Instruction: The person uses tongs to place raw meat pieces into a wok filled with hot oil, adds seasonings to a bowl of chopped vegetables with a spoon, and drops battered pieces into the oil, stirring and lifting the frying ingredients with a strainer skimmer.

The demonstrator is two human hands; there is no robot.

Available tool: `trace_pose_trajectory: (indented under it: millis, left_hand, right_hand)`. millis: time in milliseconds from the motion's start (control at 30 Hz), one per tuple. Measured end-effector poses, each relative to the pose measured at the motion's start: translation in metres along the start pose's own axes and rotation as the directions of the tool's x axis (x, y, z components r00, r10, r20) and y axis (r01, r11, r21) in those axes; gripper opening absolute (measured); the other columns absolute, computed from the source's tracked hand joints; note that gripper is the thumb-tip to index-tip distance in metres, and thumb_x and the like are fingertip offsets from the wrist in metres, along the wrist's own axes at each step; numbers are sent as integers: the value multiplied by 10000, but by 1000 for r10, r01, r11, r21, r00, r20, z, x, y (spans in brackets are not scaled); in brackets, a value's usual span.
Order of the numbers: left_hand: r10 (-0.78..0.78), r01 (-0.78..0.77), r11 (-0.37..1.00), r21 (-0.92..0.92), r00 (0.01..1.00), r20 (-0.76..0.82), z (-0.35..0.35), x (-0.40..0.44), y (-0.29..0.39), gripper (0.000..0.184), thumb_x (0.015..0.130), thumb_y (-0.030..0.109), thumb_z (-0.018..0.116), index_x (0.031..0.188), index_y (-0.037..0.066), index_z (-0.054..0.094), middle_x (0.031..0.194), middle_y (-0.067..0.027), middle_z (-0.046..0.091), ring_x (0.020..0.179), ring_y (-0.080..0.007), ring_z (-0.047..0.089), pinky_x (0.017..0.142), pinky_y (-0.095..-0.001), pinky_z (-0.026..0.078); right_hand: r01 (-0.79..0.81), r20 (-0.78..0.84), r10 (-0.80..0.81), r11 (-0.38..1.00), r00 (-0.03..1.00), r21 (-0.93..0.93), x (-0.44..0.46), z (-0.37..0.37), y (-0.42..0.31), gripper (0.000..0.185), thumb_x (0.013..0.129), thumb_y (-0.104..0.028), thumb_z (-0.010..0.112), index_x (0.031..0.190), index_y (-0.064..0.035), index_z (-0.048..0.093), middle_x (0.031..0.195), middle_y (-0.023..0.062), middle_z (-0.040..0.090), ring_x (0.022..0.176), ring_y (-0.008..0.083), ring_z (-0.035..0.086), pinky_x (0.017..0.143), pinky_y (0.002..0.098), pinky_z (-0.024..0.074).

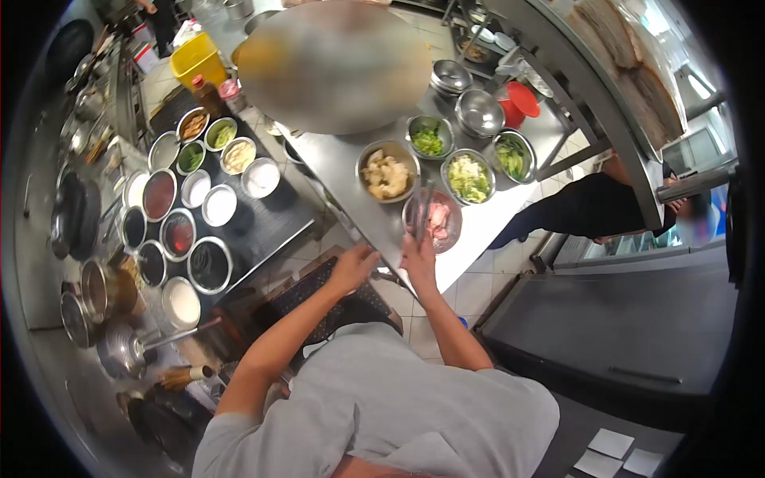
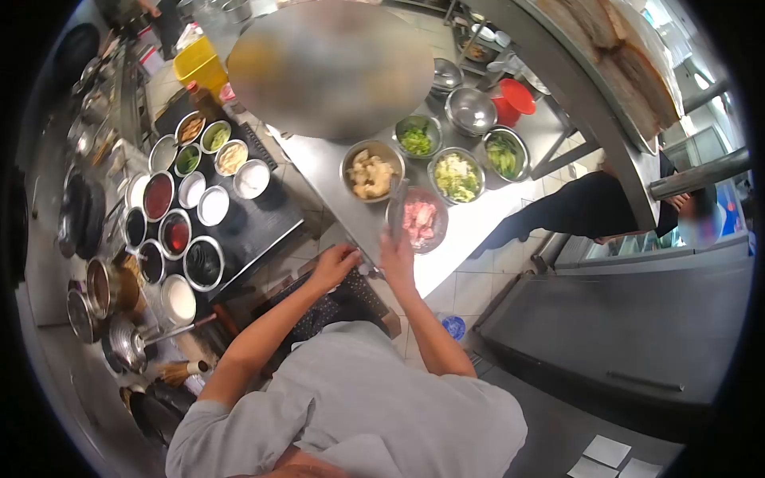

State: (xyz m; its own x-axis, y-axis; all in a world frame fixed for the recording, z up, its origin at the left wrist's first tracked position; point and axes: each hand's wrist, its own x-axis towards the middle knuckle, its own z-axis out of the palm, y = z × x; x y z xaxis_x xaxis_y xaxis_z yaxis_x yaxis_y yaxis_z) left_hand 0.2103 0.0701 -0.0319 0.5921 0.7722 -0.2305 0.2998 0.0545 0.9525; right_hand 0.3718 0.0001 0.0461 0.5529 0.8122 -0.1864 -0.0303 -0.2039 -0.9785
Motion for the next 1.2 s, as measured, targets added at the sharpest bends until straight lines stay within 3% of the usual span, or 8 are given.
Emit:
trace_pose_trajectory:
  millis: [300, 400, 600, 700, 767, 833, 1000, 1200]
  left_hand:
    - [-123, 114, 990, -79, 986, -114, 84, 60, -8, 348, 857, 295, 624, 900, -44, 689, 731, -216, 676, 705, -357, 681, 678, -459, 506]
    - [-102, 89, 990, -112, 988, -112, 43, 30, -4, 333, 861, 275, 624, 920, -44, 695, 688, -180, 652, 655, -269, 655, 654, -430, 505]
    - [-311, 217, 935, -281, 882, -355, -66, -123, -52, 286, 853, 234, 629, 943, -25, 709, 695, -84, 645, 653, -164, 605, 635, -355, 497]
    - [-362, 99, 906, -412, 687, -631, -100, -222, -63, 203, 867, 125, 608, 970, -22, 702, 813, 27, 648, 743, -88, 562, 636, -292, 467]
    - [-393, 130, 917, -376, 444, -805, -117, -279, -61, 183, 865, 122, 595, 924, -28, 681, 767, 18, 621, 711, -76, 542, 609, -289, 446]
    - [-328, 184, 936, -300, 146, -933, -129, -335, -54, 175, 868, 125, 572, 869, -33, 647, 727, -1, 588, 673, -67, 509, 587, -291, 426]
    - [-218, 95, 961, -259, -310, -925, -125, -449, -46, 185, 884, 129, 530, 860, -40, 602, 630, -15, 529, 524, -93, 492, 490, -305, 408]
    - [-482, -199, 868, -455, -562, -673, -95, -579, -58, 200, 890, 115, 531, 815, -61, 585, 591, -88, 588, 427, -152, 570, 402, -323, 431]
  right_hand:
    - [-43, -105, 28, 990, 994, -135, -13, -70, -1, 368, 1027, -212, 551, 1298, 35, 525, 830, 59, 599, 692, 101, 557, 609, 270, 491]
    - [86, 59, -72, 955, 996, -285, -12, -40, -11, 364, 959, -169, 647, 1248, 43, 582, 1023, 141, 694, 919, 197, 644, 846, 339, 514]
    - [343, 666, 20, 845, 746, -410, -29, 65, -55, 390, 980, -264, 631, 1272, -7, 605, 1097, 226, 698, 973, 354, 698, 858, 403, 522]
    - [492, 875, -10, 830, 483, -262, -45, 128, -60, 379, 976, -253, 628, 1273, -18, 615, 1088, 239, 696, 979, 386, 690, 866, 424, 518]
    - [647, 952, -32, 740, 305, -183, -64, 184, -71, 342, 967, -215, 648, 1240, -8, 643, 1008, 191, 713, 915, 239, 691, 830, 348, 519]
    - [716, 988, -95, 698, 122, -21, -99, 243, -79, 316, 964, -224, 624, 1209, -27, 653, 1060, 250, 687, 980, 443, 655, 853, 457, 507]
    - [838, 967, -16, 496, -253, 227, -243, 348, -95, 282, 965, -257, 600, 1047, 9, 644, 967, 243, 684, 863, 453, 668, 752, 518, 514]
    - [747, 748, 67, 161, -661, 645, -408, 370, -64, 233, 974, -217, 561, 1055, 0, 547, 856, 251, 661, 733, 456, 677, 657, 544, 557]
